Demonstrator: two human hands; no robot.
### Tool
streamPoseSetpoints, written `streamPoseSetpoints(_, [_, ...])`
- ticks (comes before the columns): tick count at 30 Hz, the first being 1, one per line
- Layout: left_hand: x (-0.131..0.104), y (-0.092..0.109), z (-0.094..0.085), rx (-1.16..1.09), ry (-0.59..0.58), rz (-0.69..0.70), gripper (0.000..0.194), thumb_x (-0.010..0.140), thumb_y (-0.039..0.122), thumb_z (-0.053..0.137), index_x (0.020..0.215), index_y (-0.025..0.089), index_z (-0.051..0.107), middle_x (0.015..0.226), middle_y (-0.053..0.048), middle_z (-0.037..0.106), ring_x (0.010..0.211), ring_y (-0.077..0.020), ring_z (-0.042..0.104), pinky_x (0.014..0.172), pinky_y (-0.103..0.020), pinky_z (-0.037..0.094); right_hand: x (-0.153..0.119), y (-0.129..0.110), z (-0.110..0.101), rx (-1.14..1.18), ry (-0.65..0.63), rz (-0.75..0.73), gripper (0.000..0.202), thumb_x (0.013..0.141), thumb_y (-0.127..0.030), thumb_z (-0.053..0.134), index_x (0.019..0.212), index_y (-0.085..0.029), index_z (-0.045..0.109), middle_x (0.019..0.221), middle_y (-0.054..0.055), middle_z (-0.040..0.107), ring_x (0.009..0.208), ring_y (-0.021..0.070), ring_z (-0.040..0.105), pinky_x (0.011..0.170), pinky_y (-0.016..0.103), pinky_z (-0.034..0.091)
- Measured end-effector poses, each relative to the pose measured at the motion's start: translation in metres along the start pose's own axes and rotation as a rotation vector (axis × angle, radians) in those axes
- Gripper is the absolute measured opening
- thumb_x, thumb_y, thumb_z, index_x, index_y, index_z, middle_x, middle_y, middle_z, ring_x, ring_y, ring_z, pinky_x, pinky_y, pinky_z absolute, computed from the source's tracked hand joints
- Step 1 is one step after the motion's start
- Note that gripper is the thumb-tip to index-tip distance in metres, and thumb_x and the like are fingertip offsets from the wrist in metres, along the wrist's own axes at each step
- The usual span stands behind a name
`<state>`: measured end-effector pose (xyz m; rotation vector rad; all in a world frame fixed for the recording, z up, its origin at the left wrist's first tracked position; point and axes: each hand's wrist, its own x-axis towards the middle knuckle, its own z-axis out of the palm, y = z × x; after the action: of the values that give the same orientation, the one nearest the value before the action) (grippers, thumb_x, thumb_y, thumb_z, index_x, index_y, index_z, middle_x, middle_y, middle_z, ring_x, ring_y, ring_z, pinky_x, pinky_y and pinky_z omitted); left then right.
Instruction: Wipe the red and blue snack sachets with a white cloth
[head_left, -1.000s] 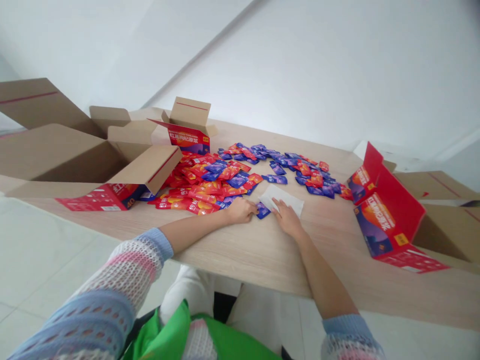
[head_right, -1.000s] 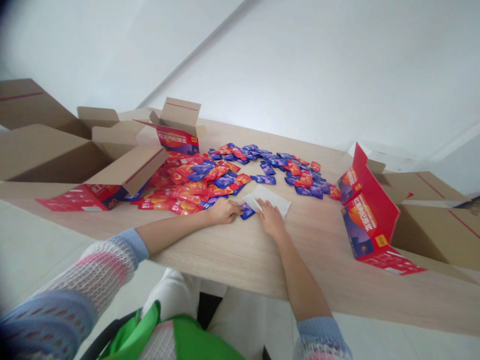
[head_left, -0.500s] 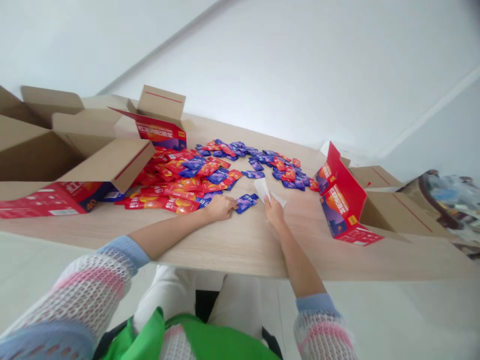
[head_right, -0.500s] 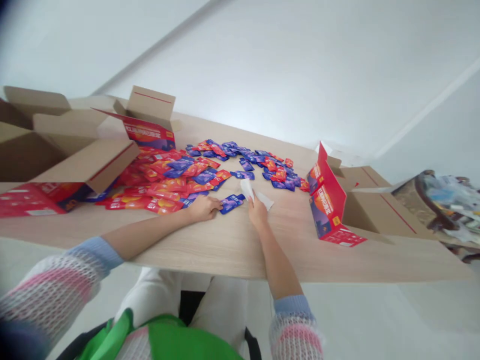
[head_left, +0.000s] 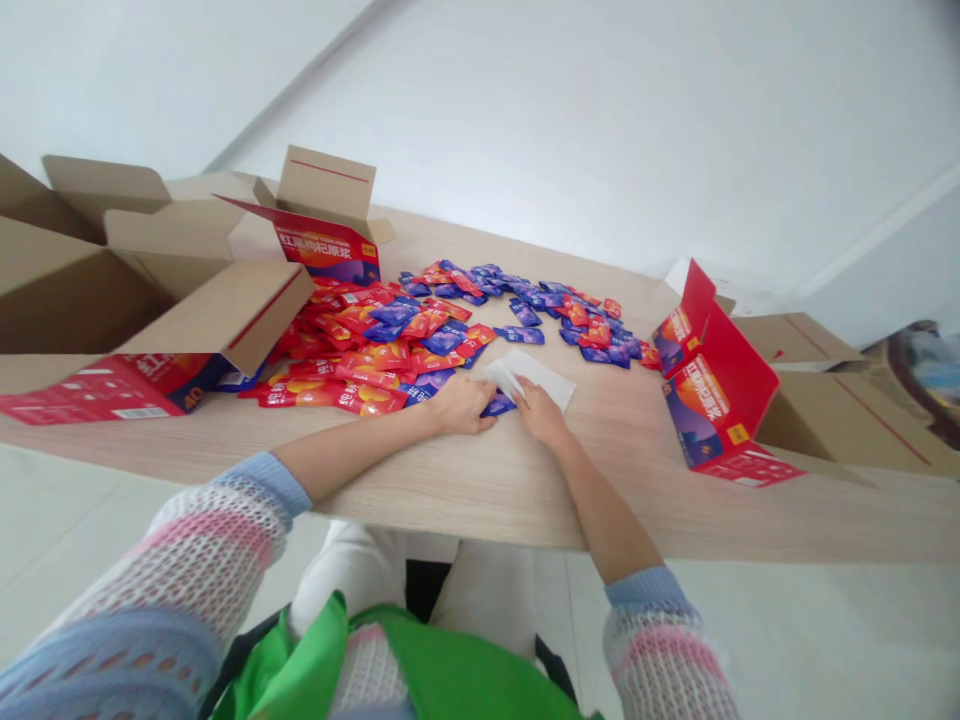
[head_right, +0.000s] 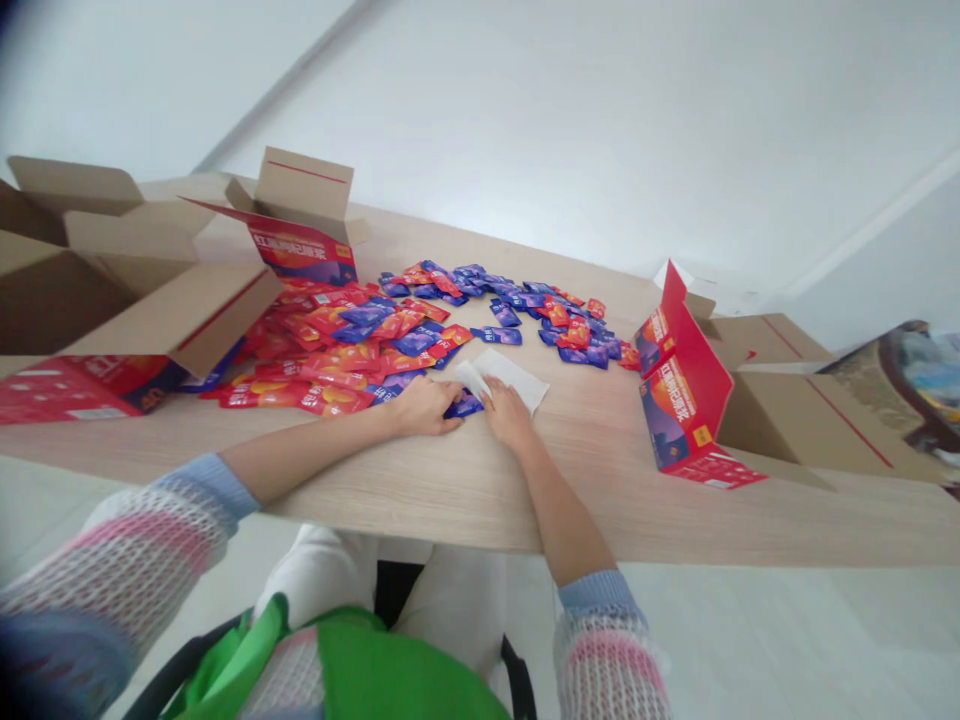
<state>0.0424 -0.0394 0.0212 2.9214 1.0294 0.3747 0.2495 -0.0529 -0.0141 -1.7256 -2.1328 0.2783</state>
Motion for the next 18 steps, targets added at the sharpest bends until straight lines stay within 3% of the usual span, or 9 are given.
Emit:
streamPoseSetpoints(5, [-0.007, 0.017, 0.013, 0.004, -0.019, -0.131, 0.032, 0.092, 0.020, 0.037, 0.117, 0.008, 0.051, 0.092, -0.017, 0.066, 0.081, -0.0254, 0.066, 0.074, -0.034, 0.048, 0.002, 0.025, -0.008, -0.034, 0.086, 0.208, 0.053, 0.098, -0.039, 0.025, 0.138, -0.011, 0.043, 0.139, 0.015, 0.047, 0.131, 0.0249, 0.041, 0.109, 0.040, 0.028])
streamPoseSetpoints(10, [-0.015, 0.001, 0.008, -0.166, 0.050, -0.244, 0.036, 0.093, 0.020, 0.038, 0.126, 0.012, 0.050, 0.098, -0.014, 0.068, 0.084, -0.0228, 0.067, 0.077, -0.032, 0.049, -0.003, 0.037, -0.017, 0.070, 0.203, 0.381, 0.065, 0.096, -0.051, 0.017, 0.111, -0.010, 0.064, 0.103, 0.018, 0.068, 0.102, 0.0293, 0.061, 0.086, 0.038, 0.045])
streamPoseSetpoints(14, [-0.019, -0.021, 0.015, -0.476, 0.242, -0.336, 0.034, 0.088, 0.013, 0.042, 0.117, 0.014, 0.060, 0.106, -0.009, 0.068, 0.095, -0.0191, 0.065, 0.086, -0.029, 0.049, -0.015, 0.014, -0.019, 0.236, 0.343, 0.310, 0.080, 0.092, -0.063, 0.008, 0.093, -0.009, 0.067, 0.085, 0.016, 0.069, 0.084, 0.0279, 0.063, 0.074, 0.036, 0.047])
streamPoseSetpoints(16, [-0.017, -0.030, 0.026, -0.639, 0.267, -0.396, 0.034, 0.082, 0.008, 0.045, 0.109, 0.012, 0.065, 0.104, -0.009, 0.069, 0.098, -0.0196, 0.064, 0.088, -0.030, 0.049, -0.023, -0.010, -0.016, 0.292, 0.336, 0.211, 0.078, 0.093, -0.062, 0.010, 0.100, -0.009, 0.066, 0.090, 0.016, 0.069, 0.087, 0.0279, 0.063, 0.077, 0.036, 0.047])
streamPoseSetpoints(18, [-0.013, -0.034, 0.036, -0.813, 0.259, -0.452, 0.033, 0.075, 0.003, 0.048, 0.100, 0.010, 0.068, 0.099, -0.009, 0.071, 0.096, -0.0206, 0.065, 0.088, -0.032, 0.049, -0.031, -0.037, -0.010, 0.294, 0.249, 0.058, 0.069, 0.095, -0.057, 0.015, 0.118, -0.010, 0.060, 0.109, 0.017, 0.067, 0.105, 0.0277, 0.060, 0.089, 0.038, 0.045])
